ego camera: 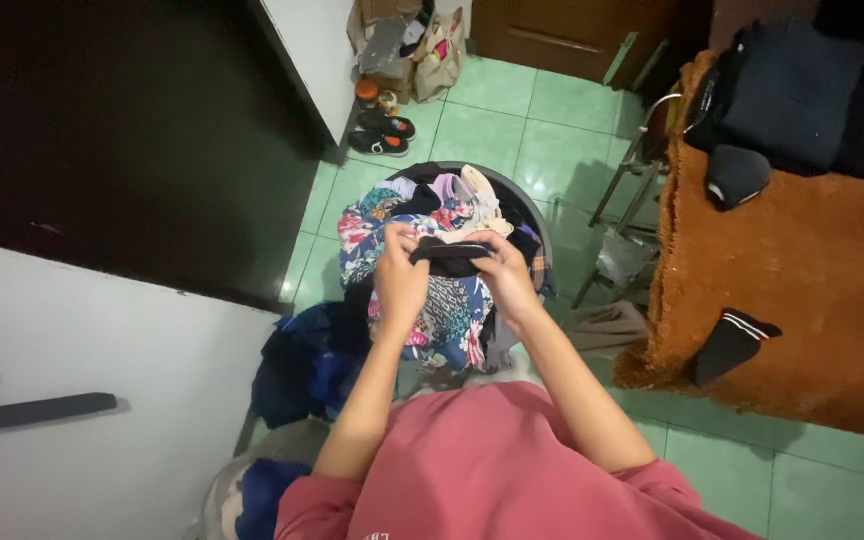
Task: Folding several pairs of socks and placing them on a brown surface.
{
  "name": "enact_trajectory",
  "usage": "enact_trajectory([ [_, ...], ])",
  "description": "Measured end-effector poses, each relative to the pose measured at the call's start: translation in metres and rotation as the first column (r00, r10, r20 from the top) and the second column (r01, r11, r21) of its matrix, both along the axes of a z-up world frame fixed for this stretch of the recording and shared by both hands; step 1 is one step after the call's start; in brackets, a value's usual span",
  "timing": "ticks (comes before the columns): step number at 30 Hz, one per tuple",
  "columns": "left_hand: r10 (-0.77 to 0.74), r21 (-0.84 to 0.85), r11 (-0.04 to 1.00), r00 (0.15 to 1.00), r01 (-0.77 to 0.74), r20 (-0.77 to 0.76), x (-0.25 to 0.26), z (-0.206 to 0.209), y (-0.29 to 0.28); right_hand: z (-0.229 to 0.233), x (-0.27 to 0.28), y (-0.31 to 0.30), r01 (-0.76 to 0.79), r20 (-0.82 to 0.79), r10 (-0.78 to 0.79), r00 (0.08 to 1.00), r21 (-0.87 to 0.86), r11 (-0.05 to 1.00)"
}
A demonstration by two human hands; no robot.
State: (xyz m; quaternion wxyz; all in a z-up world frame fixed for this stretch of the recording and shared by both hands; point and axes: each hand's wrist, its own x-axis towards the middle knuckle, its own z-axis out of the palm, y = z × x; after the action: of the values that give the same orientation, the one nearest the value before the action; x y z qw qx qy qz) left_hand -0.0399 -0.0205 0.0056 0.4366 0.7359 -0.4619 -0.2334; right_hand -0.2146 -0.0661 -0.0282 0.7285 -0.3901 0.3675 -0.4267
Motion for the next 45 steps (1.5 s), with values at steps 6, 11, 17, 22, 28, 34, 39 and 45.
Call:
enact_trajectory([
  [6,-0.13,-0.214,0.975,0.931,0.058,-0.34,0.012,-0.067,-0.009,0.024,0.009,0.011,-0.144,0.005,0.146,0.989,-0.125,0.982],
  [11,-0.335,-0.158,0.912,0.464,0.379,-0.82,0.004,-0.071,-0.008,-0.012,-0.01,-0.009,0.014,-0.392,-0.19,0.9,-0.41,0.912],
  [17,-0.457,-0.177,0.851,0.532,0.495,-0.713,-0.028,-0.026,-0.006,0.026,-0.03,-0.005,0.174,-0.505,-0.42,0.754,-0.463,0.869],
  [22,-0.416,-0.274,0.899,0.472,0.341,-0.777,-0.051,-0.027,-0.013,0.011,-0.053,-0.001,0.141,-0.273,-0.271,0.923,-0.416,0.898],
  [28,-0.335,-0.339,0.924,-0.057,0.177,-0.941,-0.103,-0.04,-0.015,0.043,-0.105,0.021,-0.095,0.403,0.039,0.915,0.12,0.988],
  [34,-0.171,-0.219,0.952,-0.227,0.212,-0.959,-0.185,-0.07,-0.014,0.056,-0.19,0.035,-0.075,0.506,0.033,0.862,0.064,0.995],
  [39,-0.261,-0.307,0.926,-0.213,0.221,-0.941,-0.26,-0.056,0.004,0.056,-0.262,0.054,-0.165,0.221,0.138,0.965,0.106,0.981],
  [45,-0.235,-0.216,0.913,0.013,0.347,-0.972,-0.328,-0.048,0.032,0.042,-0.332,0.078,-0.153,0.041,0.152,0.988,0.022,0.988],
])
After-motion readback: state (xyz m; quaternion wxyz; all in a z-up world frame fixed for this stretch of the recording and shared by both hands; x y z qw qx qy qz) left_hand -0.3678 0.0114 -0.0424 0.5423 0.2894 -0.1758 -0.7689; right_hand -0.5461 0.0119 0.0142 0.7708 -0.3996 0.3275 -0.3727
